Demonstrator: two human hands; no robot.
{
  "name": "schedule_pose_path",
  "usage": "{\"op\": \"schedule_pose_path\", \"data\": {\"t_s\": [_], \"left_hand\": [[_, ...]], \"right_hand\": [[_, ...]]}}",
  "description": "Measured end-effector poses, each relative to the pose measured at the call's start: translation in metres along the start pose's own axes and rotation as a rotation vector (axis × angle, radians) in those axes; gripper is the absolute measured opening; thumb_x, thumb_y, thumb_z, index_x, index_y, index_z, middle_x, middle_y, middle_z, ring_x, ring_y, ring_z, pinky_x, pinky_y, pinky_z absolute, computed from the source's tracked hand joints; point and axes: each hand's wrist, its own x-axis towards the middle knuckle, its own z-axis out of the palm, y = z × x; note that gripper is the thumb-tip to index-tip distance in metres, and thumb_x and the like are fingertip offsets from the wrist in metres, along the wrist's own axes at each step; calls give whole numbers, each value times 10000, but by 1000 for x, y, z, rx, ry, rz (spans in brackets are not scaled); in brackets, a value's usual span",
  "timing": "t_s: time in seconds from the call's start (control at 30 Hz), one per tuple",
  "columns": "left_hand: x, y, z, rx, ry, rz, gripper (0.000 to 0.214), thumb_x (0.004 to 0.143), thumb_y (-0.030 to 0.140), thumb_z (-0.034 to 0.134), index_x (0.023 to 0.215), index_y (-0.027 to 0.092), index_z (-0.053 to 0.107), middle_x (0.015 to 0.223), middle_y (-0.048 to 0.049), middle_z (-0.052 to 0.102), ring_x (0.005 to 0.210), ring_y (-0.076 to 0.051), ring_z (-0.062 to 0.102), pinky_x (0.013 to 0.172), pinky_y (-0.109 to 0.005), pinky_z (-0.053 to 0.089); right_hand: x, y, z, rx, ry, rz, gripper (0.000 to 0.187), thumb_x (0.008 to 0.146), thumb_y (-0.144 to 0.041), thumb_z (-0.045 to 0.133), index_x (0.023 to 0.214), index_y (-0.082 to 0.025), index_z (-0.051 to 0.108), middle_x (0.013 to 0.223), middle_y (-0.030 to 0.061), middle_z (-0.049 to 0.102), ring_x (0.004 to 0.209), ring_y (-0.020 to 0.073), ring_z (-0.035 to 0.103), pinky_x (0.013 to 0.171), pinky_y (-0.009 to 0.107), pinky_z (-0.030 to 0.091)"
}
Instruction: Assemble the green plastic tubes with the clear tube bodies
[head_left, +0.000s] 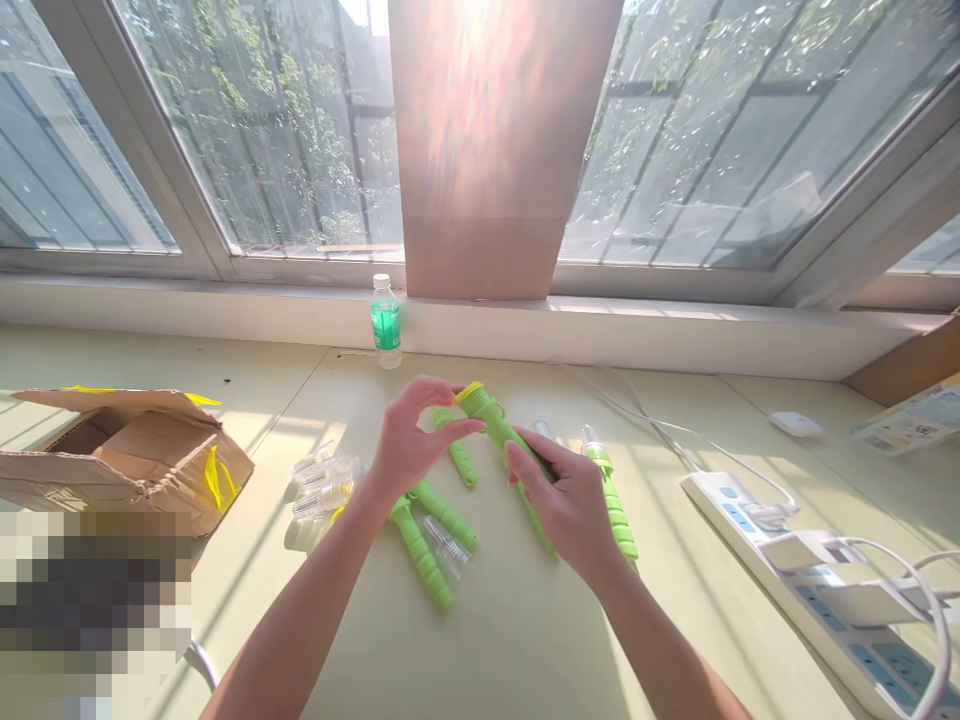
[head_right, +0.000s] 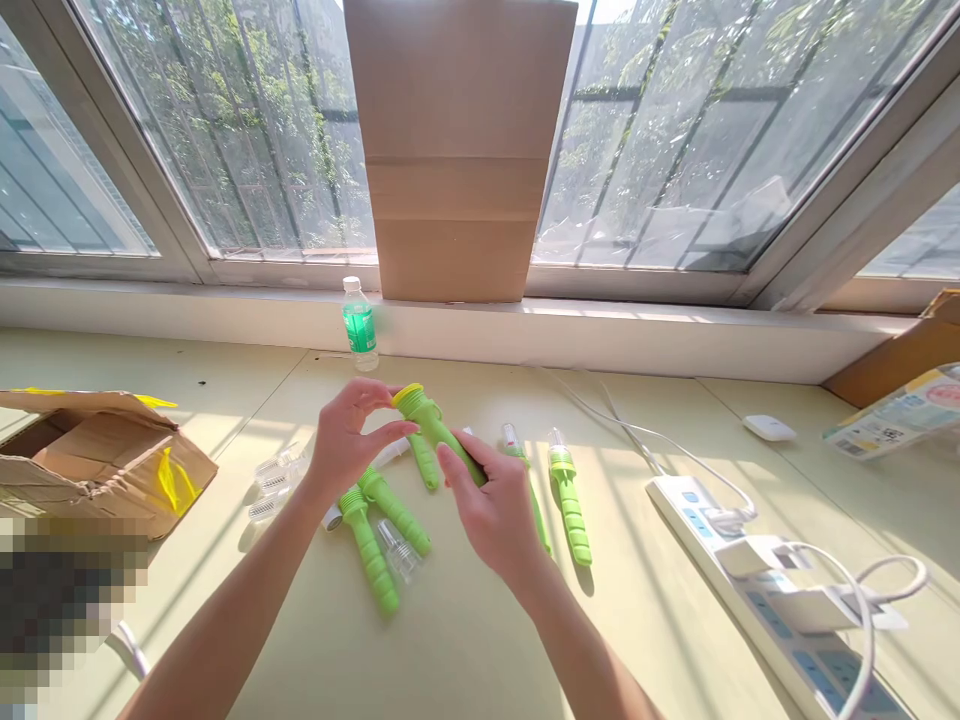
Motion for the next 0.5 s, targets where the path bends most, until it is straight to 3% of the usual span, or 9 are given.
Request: {"op": "schedule_pose_path", "data": {"t_s": [0.17, 0.33, 0.5], "left_hand": [[0, -2, 3, 0, -18, 39, 344, 695, 281, 796, 945, 235, 564, 1050, -25, 688, 984, -186, 650, 932, -392, 524], [-1, -1, 6, 89, 19, 54, 300, 704, 293, 786, 896, 236, 563, 1035, -16, 702, 962, -181, 650, 927, -406, 509], [-4, 1, 8, 70, 3, 42, 313, 697, 292, 794, 852, 226, 531, 1064, -30, 709, 986, -197, 658, 931, -416, 499]], "right_hand": [[2, 2, -3, -66, -79, 35, 338, 942, -443, 481, 754, -185, 592, 556, -38, 466, 461, 95, 350, 458, 244, 290], [3, 6, -1, -219, -81, 25, 310, 974, -436, 390, 909, -203, 584, 669, -13, 556, 503, 117, 425, 488, 252, 330], [1, 4, 1, -273, -45, 28, 262, 905, -428, 530, 1065, -227, 584, 640, -40, 565, 458, 114, 417, 465, 249, 337]]}}
